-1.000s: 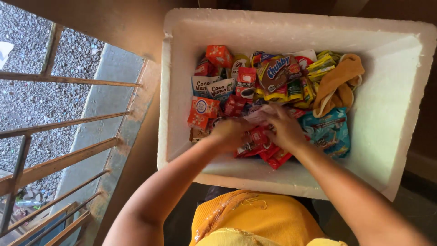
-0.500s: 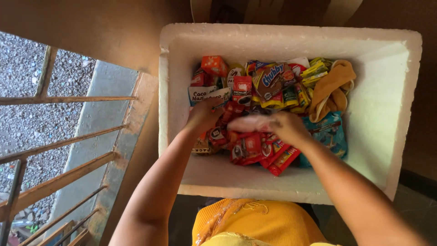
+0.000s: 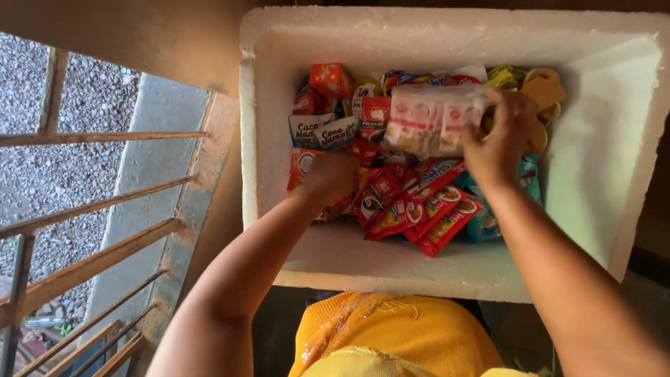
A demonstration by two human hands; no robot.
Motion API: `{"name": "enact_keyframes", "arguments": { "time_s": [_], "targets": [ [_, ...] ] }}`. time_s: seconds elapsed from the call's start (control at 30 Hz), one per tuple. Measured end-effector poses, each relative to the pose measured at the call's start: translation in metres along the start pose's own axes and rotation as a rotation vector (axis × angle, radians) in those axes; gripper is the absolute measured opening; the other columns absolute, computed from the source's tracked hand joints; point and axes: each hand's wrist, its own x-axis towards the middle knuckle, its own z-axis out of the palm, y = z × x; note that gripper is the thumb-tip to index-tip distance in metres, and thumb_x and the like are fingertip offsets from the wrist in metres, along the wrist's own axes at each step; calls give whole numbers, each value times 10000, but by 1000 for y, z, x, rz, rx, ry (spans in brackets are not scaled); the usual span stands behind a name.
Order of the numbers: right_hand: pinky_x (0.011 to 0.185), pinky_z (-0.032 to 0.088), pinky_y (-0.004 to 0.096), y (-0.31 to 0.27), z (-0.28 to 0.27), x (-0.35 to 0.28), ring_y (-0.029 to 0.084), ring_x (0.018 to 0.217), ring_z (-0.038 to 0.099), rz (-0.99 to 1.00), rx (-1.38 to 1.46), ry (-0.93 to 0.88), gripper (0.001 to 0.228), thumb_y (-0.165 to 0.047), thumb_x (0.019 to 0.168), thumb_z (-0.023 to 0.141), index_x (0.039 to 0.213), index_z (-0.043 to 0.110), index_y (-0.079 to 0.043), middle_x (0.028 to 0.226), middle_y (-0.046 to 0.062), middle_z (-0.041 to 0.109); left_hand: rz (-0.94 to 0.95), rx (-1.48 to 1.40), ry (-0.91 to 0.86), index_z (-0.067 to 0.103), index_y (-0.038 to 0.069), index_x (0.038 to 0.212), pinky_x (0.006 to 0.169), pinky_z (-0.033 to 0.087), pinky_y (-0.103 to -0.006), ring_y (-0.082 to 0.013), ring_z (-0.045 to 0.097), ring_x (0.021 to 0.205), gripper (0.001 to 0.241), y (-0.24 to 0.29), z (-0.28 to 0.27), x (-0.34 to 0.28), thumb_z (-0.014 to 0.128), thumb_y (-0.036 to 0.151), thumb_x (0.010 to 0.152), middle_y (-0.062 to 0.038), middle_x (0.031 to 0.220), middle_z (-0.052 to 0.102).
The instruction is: Organizing and restocking various food and beverage sachets from a bin onto storage shelves.
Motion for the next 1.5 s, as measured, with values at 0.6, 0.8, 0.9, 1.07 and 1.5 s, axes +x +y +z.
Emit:
{"name": "enact_keyframes", "arguments": {
  "time_s": [0.6,0.8,0.9,1.07,1.5],
  "targets": [
    [989,412,523,-51,19,-83,313,1269,500,-299,-51,-1006,492,-445,710,800,1185,734,-336,1355,117,580,118,149,317,671,175,1195,968,454,-539,-313,597,1147,382,-12,-20,-12,729,402,893,-83,1205,643],
    [924,469,494,-24,22,-116,269,1088,639,-332,-75,-899,143,-289,821,696,911,771,-207,1041,-8,735,235,287,848,706,217,1121,822,473,-503,-346,613,1027,336,-4,-33,-13,724,322,802,-119,1113,651],
    [865,487,493,-28,6,-110,279,1043,648,-204,-33,-896,134,-284,806,690,867,757,-185,1009,-6,737,459,401,441,708,202,1049,929,476,-566,-272,648,1061,183,-2,-1,-21,676,216,869,-42,1081,664],
    [821,504,495,-35,8,-101,292,977,664,-156,14,-842,178,-315,828,696,914,737,-165,962,27,720,562,827,176,688,28,1193,746,498,-456,-282,669,902,422,-62,136,-17,636,203,813,-128,1067,718],
    [792,582,394,-51,24,-95,208,863,720,280,583,-931,330,-357,915,720,1143,715,-120,949,62,733,291,288,205,764,224,1100,801,499,-477,-283,682,986,350,-11,20,-21,734,375,786,-14,1063,737]
  ]
}}
